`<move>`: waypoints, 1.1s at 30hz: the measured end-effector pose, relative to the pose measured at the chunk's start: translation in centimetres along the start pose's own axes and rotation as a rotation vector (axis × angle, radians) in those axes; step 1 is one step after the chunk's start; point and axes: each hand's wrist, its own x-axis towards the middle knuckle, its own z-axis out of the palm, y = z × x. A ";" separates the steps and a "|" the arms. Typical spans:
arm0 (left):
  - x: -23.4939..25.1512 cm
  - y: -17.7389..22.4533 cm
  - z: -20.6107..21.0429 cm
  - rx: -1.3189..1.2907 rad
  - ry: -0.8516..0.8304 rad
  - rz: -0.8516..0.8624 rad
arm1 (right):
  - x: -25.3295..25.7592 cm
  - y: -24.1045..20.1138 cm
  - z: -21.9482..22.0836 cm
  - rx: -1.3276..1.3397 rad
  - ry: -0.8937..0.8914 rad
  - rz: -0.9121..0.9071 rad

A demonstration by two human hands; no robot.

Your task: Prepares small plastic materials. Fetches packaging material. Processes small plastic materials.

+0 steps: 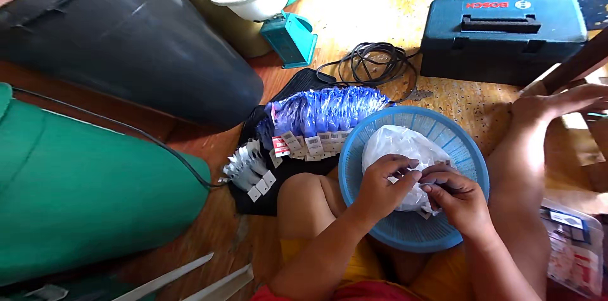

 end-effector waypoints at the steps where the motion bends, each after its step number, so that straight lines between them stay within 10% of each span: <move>1: 0.2 0.0 0.0 0.021 0.017 0.014 | 0.0 0.0 0.1 -0.007 -0.013 -0.011; 21: 0.4 0.9 -0.5 0.195 -0.057 0.093 | -0.1 -0.4 1.0 -0.259 0.000 -0.003; 33: 0.1 0.8 0.5 -0.170 0.125 0.021 | 0.0 -0.4 1.7 -0.195 0.045 -0.022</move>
